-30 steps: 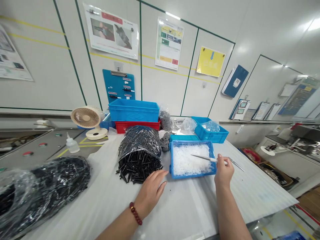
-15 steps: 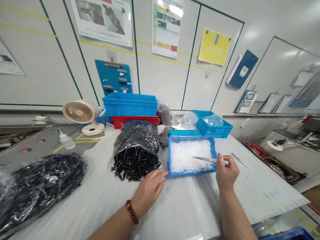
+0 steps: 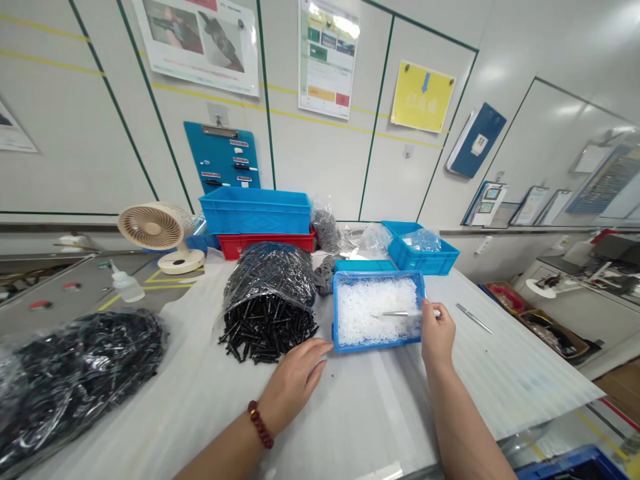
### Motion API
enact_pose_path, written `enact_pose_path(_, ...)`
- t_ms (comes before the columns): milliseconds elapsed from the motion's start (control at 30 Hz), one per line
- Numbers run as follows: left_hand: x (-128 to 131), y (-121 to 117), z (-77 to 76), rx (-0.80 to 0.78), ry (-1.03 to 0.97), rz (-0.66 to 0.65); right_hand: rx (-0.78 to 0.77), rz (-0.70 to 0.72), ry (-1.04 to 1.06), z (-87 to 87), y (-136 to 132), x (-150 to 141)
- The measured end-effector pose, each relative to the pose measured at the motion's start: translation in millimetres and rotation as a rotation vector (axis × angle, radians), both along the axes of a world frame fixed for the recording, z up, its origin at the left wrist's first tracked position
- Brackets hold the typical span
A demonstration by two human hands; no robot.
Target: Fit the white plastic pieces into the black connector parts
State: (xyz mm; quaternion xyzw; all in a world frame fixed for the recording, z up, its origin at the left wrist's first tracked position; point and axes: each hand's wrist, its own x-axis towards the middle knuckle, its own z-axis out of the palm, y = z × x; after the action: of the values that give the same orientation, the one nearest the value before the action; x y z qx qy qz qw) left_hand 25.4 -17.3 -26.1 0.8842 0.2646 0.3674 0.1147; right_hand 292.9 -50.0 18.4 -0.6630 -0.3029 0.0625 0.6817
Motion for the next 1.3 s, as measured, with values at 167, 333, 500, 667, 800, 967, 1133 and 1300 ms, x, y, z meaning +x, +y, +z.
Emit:
enact_pose_path(167, -0.6, -0.3, 0.4, 0.02, 0.004, 0.0, 0.089, -0.024, 0.097, -0.1, 2.0, 12.2)
enact_pose_path(333, -1.1, 0.2, 0.7, 0.034, 0.008, -0.003, 0.19, -0.066, 0.086, 4.4, 0.1, 13.2)
enact_pose_path(500, -1.3, 1.2, 1.1, 0.03, 0.001, -0.013, 0.247, -0.216, -0.072, 6.2, -10.2, 17.8)
enact_pose_path(667, -1.7, 3.0, -2.1, 0.035, 0.007, -0.013, 0.259, -0.425, -0.234, 9.9, -19.0, 23.7)
enact_pose_path(800, -2.3, 4.3, -6.2, 0.029, 0.023, -0.006, 0.198, -0.472, -0.264, 12.5, -19.8, 27.3)
enact_pose_path(967, -2.7, 4.7, -7.2, 0.013, 0.03, -0.009, 0.152, -0.43, -0.275, 11.0, -18.6, 28.1)
enact_pose_path(1133, -2.6, 4.1, -6.2, 0.009, 0.035, -0.015, 0.141, -0.4, -0.313, 11.7, -19.0, 26.4)
enact_pose_path(1300, -2.1, 3.1, -5.0, 0.01, 0.031, -0.012, 0.093, -0.296, -0.245, 9.6, -14.5, 22.5)
